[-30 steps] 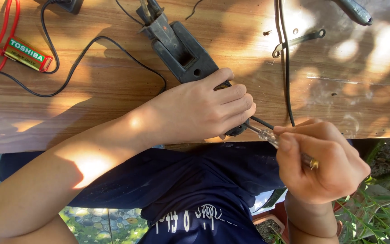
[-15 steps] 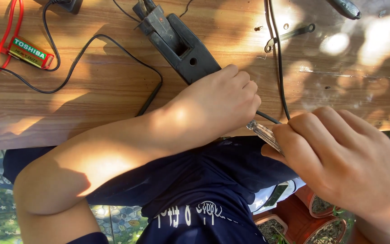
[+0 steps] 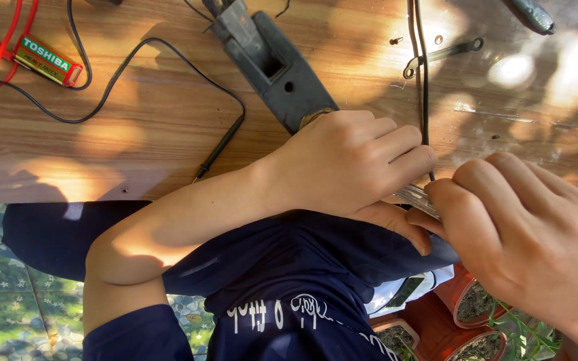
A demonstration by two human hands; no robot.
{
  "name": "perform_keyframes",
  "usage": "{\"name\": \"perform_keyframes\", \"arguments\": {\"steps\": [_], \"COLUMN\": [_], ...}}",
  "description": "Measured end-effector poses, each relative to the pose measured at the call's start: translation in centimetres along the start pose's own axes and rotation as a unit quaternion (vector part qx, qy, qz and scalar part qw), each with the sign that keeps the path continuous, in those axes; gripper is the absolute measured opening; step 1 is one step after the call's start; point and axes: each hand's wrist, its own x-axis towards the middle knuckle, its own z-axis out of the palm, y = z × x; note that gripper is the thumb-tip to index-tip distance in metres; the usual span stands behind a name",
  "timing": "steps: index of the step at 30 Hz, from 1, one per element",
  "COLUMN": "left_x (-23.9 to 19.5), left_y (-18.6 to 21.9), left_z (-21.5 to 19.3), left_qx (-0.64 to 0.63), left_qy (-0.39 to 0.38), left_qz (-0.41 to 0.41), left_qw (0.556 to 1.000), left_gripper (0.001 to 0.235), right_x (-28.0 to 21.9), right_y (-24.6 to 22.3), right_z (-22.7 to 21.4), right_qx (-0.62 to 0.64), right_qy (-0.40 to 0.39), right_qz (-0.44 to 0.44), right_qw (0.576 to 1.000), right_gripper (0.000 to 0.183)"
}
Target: The person uses a screwdriver to remove screws from a black electrical device with an orange switch, then reassembles it by tightening the screws back in place. The work is performed on a wooden table outdoors.
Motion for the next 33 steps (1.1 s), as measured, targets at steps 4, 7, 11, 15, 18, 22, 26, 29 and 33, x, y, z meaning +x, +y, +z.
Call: {"name": "perform_keyframes", "arguments": {"steps": [4,7,11,15,18,22,26,29,33], "left_x": [0.0,0.8,1.2,0.8,0.7,0.3,0.0,-0.2,-0.2], "left_y": [-0.4,-0.9,-1.9,-3.0,-3.3,-3.2,-2.5,-2.4,-2.2], "left_z": [0.5,-0.6,-2.0,-1.4,-1.6,-2.1,-3.0,-3.4,-3.5], "left_qx": [-0.080,-0.163,-0.268,-0.307,-0.346,-0.358,-0.346,-0.342,-0.325], "left_qy": [0.006,-0.023,-0.069,-0.085,-0.061,-0.037,-0.068,-0.076,-0.096], "left_qz": [-0.014,-0.070,-0.040,-0.007,0.014,0.017,-0.025,-0.021,-0.015], "left_qw": [0.997,0.984,0.960,0.948,0.936,0.933,0.935,0.937,0.941], "left_gripper": [0.075,0.069,0.051,0.041,0.039,0.035,0.027,0.023,0.021], "right_x": [0.3,0.0,-0.8,-1.4,-0.4,1.2,1.6,1.9,3.5], "right_y": [0.4,1.4,2.5,3.1,2.3,1.5,2.0,2.6,3.9], "right_z": [0.0,0.8,1.6,2.0,1.5,0.8,1.2,1.7,1.3], "right_qx": [0.010,0.036,0.111,0.117,0.084,0.054,0.184,0.250,0.321], "right_qy": [0.013,0.011,0.033,0.021,0.039,0.039,0.070,0.108,0.088], "right_qz": [-0.002,0.038,0.038,0.043,0.026,-0.027,-0.092,-0.122,-0.250], "right_qw": [1.000,0.999,0.993,0.992,0.995,0.997,0.976,0.954,0.909], "right_gripper": [0.023,0.029,0.032,0.038,0.032,0.032,0.032,0.026,0.021]}}
